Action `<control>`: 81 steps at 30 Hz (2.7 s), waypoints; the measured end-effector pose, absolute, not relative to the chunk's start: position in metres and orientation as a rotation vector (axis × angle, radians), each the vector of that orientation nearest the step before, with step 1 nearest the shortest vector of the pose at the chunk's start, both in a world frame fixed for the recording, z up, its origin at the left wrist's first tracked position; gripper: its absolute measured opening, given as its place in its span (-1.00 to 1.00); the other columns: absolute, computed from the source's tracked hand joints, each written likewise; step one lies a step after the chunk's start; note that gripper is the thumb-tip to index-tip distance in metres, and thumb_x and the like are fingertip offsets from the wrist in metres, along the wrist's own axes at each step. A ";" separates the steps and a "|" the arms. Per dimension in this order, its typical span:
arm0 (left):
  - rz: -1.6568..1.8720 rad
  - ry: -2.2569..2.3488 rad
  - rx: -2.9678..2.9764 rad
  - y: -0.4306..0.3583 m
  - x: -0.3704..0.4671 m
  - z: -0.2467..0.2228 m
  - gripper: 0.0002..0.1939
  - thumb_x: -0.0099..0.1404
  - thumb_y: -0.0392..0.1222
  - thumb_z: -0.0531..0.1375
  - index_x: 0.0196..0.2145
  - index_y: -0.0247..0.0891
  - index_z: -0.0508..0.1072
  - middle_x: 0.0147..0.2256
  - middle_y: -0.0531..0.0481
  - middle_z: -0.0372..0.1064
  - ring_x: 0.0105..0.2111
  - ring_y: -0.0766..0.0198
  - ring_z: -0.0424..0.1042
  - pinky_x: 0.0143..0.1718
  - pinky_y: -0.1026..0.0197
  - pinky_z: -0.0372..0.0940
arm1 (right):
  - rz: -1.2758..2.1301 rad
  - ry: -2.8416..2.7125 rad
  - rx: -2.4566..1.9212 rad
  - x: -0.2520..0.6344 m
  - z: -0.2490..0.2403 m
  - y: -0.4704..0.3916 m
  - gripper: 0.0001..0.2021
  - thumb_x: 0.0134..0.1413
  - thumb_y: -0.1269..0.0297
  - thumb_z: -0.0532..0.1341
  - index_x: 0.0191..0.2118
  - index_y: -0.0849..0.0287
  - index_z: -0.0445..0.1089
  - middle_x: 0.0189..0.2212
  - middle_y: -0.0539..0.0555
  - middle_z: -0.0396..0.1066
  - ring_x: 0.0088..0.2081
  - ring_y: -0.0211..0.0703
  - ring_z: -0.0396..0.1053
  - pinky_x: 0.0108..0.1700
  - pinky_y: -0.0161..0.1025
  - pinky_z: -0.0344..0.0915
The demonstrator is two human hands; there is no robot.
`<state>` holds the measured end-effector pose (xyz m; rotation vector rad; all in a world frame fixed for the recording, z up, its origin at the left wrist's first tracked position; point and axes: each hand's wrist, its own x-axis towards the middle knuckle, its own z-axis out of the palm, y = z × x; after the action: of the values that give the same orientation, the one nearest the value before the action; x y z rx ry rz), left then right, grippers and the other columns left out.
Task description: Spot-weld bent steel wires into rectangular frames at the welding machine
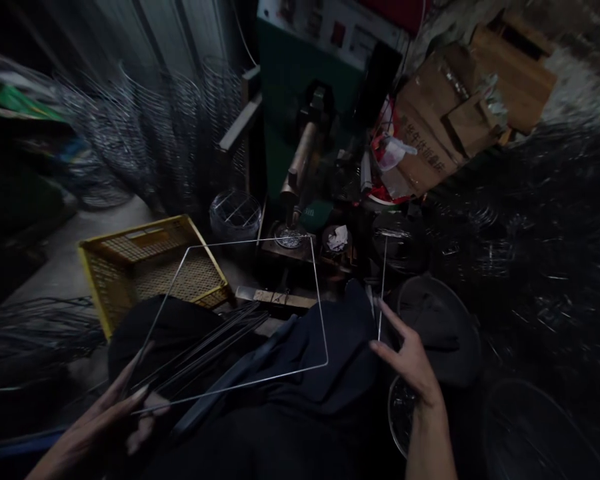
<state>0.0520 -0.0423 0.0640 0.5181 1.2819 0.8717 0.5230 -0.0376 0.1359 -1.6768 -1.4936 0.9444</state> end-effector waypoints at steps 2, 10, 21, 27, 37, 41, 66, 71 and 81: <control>0.895 1.262 0.482 -0.046 0.054 0.063 0.17 0.06 0.01 0.45 0.43 0.00 -0.18 -0.46 -0.04 0.53 -0.67 0.28 0.31 -0.69 0.36 0.21 | 0.941 -1.541 -1.659 0.517 0.145 -0.034 -0.27 0.10 0.07 0.38 0.35 0.03 0.18 0.32 0.16 0.17 0.35 0.10 0.09 0.40 0.13 -0.10; 0.883 1.117 0.524 -0.029 0.075 0.055 0.16 0.13 -0.02 0.40 0.44 -0.08 -0.26 -0.46 -0.04 0.50 -0.62 0.21 0.39 -0.65 0.31 0.27 | 0.951 -1.984 -1.516 0.454 0.153 -0.023 -0.16 0.03 0.05 0.42 0.38 -0.01 0.11 0.34 0.13 0.11 0.35 0.08 0.08 0.38 0.04 0.05; 0.894 1.031 0.530 -0.037 0.082 0.053 0.12 0.16 -0.03 0.39 0.43 0.02 -0.24 -0.55 0.04 0.43 -0.62 0.18 0.41 -0.63 0.29 0.30 | 0.925 -2.273 -1.473 0.395 0.105 -0.027 -0.09 0.01 0.11 0.42 0.42 0.12 0.02 0.36 0.19 0.07 0.37 0.03 0.03 0.36 0.02 0.09; 0.870 1.032 0.541 -0.042 0.081 0.051 0.13 0.17 -0.02 0.38 0.44 -0.01 -0.29 -0.49 0.00 0.48 -0.64 0.20 0.40 -0.63 0.28 0.30 | 0.870 -2.313 -1.474 0.394 0.093 -0.024 -0.10 0.02 0.10 0.42 0.41 0.17 0.04 0.34 0.21 0.11 0.37 0.01 0.05 0.36 -0.01 0.10; 0.808 0.997 0.546 -0.030 0.093 0.045 0.10 0.22 -0.04 0.34 0.44 0.03 -0.33 -0.38 -0.07 0.54 -0.63 0.20 0.41 -0.60 0.24 0.29 | 1.070 -2.241 -1.303 0.386 0.088 -0.006 -0.11 0.01 0.12 0.42 0.40 0.16 0.06 0.33 0.22 0.13 0.37 0.04 0.03 0.37 0.01 0.06; 0.775 0.989 0.537 -0.030 0.097 0.040 0.10 0.23 -0.04 0.34 0.44 0.02 -0.35 -0.38 -0.10 0.54 -0.62 0.19 0.42 -0.58 0.24 0.30 | 1.138 -2.258 -1.127 0.376 0.094 -0.007 -0.07 -0.01 0.07 0.43 0.41 0.13 0.02 0.34 0.18 0.11 0.37 0.02 0.02 0.38 -0.01 0.05; 0.865 0.956 0.553 -0.045 0.092 0.062 0.00 0.30 -0.06 0.26 0.44 0.00 -0.32 -0.42 -0.05 0.50 -0.60 0.25 0.39 -0.44 0.25 0.29 | 1.022 -2.287 -1.396 0.376 0.090 -0.030 0.07 -0.08 0.30 0.50 0.45 -0.03 -0.13 0.35 0.14 0.08 0.33 0.05 0.14 0.31 -0.04 0.22; 0.880 0.946 0.565 -0.047 0.095 0.062 0.02 0.30 -0.04 0.26 0.43 0.03 -0.38 -0.43 -0.01 0.50 -0.62 0.28 0.36 -0.46 0.26 0.26 | 1.063 -2.276 -1.377 0.376 0.096 -0.027 0.06 -0.08 0.34 0.49 0.45 0.00 -0.12 0.36 0.15 0.08 0.34 0.03 0.10 0.32 -0.06 0.20; 0.903 0.949 0.534 -0.046 0.095 0.063 0.03 0.26 -0.05 0.30 0.44 0.07 -0.30 -0.50 0.06 0.44 -0.63 0.26 0.37 -0.45 0.23 0.27 | 1.108 -2.205 -1.347 0.374 0.092 -0.025 0.06 -0.11 0.35 0.51 0.43 0.00 -0.07 0.34 0.16 0.12 0.33 0.05 0.13 0.33 -0.04 0.18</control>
<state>0.0954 -0.0459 0.0625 0.5340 0.9493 0.9030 0.3737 -0.0250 0.0922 -1.3474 -2.2055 1.1085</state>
